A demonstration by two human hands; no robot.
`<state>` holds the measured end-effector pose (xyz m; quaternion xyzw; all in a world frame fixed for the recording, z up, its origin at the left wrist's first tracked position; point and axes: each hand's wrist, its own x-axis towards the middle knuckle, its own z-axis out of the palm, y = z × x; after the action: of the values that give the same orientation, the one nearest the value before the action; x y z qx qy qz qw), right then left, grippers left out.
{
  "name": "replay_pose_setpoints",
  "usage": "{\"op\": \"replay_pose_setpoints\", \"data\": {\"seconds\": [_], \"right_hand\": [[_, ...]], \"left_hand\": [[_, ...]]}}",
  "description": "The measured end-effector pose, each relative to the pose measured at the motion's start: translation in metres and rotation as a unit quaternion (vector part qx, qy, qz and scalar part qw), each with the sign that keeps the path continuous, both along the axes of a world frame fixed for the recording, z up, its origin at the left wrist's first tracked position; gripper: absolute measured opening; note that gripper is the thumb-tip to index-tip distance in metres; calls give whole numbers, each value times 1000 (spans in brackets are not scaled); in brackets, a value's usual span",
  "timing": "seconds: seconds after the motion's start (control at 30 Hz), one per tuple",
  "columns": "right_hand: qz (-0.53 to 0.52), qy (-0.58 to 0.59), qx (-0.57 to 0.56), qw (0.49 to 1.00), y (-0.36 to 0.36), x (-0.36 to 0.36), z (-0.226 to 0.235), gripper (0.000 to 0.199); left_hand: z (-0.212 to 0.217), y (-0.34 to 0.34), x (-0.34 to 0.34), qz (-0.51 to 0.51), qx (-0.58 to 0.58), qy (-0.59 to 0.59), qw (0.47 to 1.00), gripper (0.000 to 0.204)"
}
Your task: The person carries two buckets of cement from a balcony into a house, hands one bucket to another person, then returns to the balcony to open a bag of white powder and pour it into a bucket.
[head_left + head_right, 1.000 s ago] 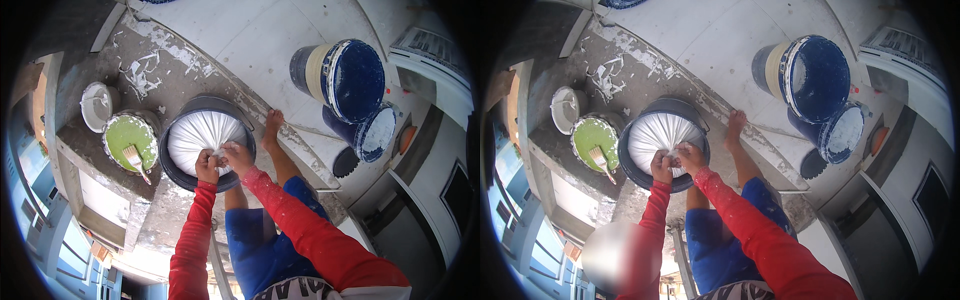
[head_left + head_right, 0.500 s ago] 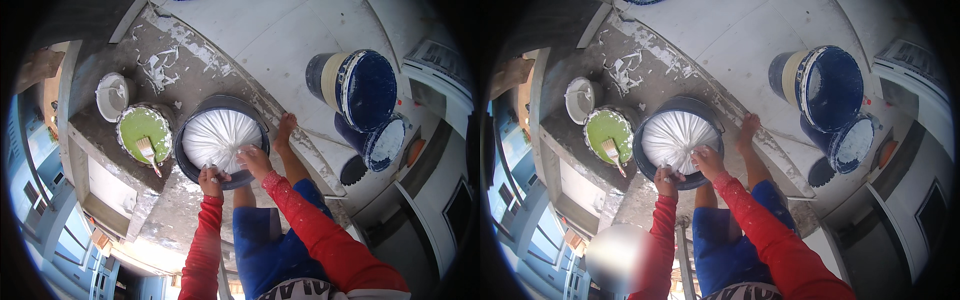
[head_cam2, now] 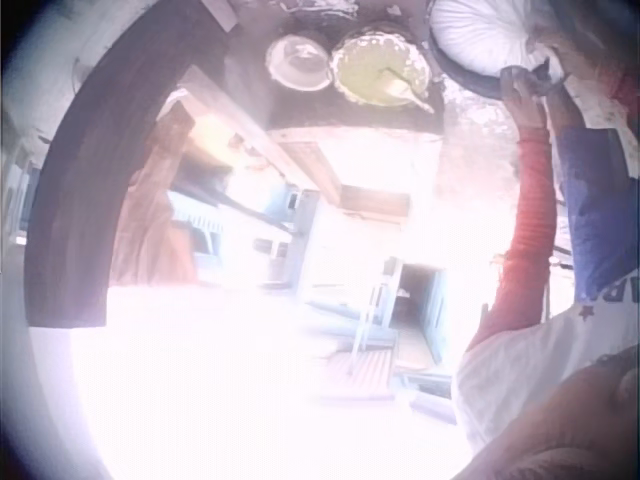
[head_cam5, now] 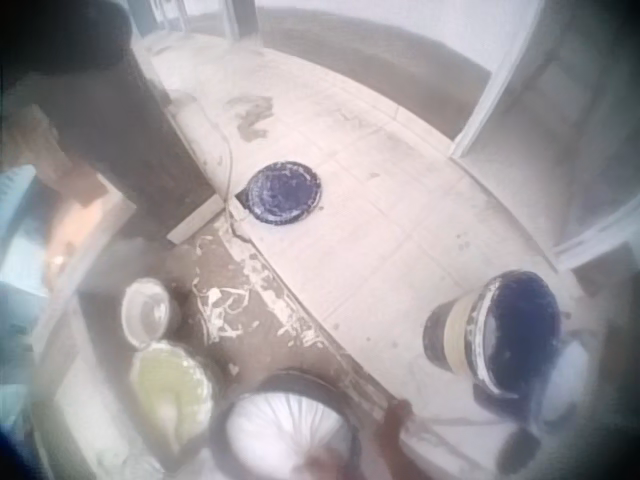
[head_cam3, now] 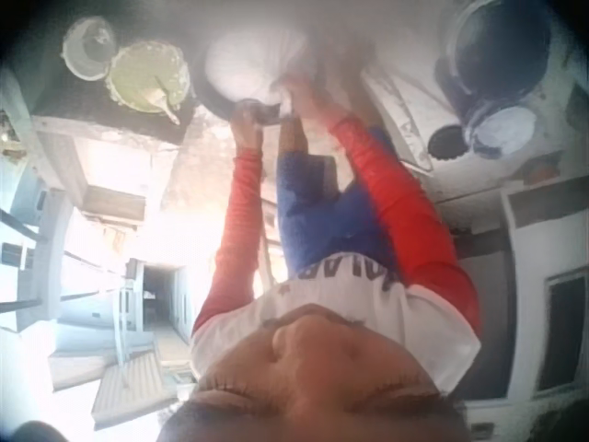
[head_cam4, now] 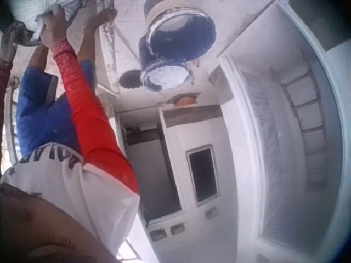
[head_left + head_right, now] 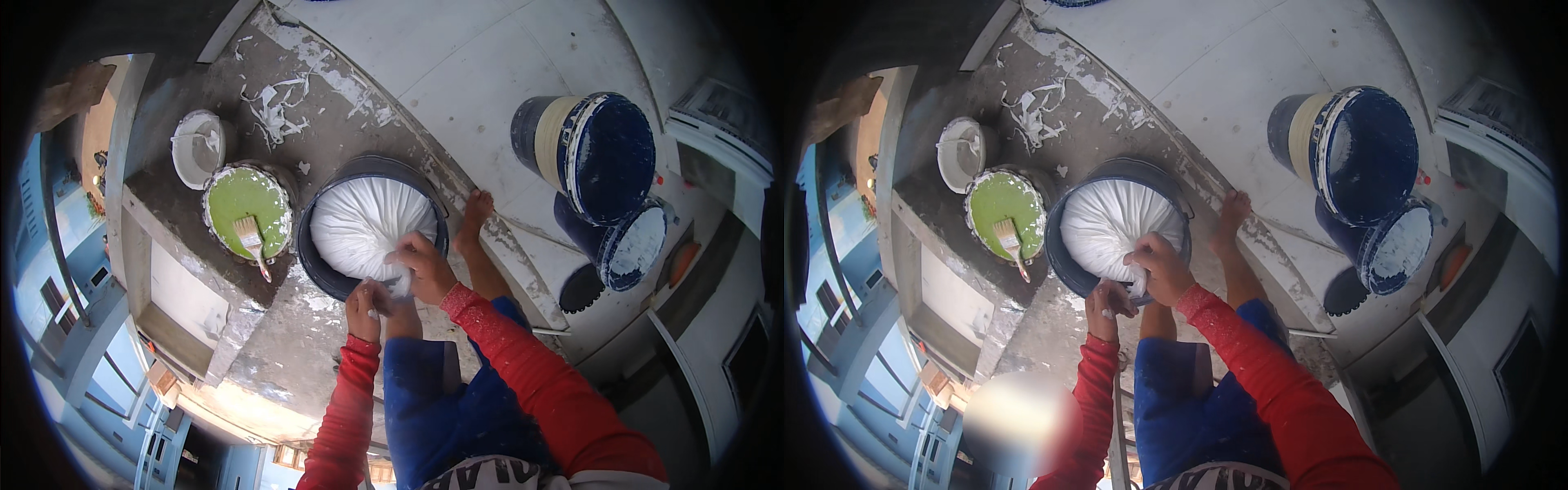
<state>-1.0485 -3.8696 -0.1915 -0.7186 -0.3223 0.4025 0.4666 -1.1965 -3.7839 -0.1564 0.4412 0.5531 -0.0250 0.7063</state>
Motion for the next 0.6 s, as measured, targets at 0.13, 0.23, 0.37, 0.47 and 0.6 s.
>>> {"op": "replay_pose_setpoints", "data": {"seconds": [0.13, 0.23, 0.37, 0.47, 0.6], "right_hand": [[111, -10, 38, 993, -3, 25, -4, 21], [106, 43, 17, 993, -1, 44, 11, 21], [-101, 185, -102, 972, -12, 25, -1, 34], [-59, 174, -115, 976, -8, 12, -5, 37], [-17, -4, -138, 990, 1, -2, -15, 28]], "left_hand": [[-10, 35, 32, -333, 422, -31, 842, 18], [-25, 36, 46, -405, 396, -53, 823, 27], [-44, 35, 49, -376, 364, -24, 851, 25], [-46, 27, 49, -337, 338, 30, 878, 22], [-46, 29, 50, -307, 468, -37, 828, 21]]}}
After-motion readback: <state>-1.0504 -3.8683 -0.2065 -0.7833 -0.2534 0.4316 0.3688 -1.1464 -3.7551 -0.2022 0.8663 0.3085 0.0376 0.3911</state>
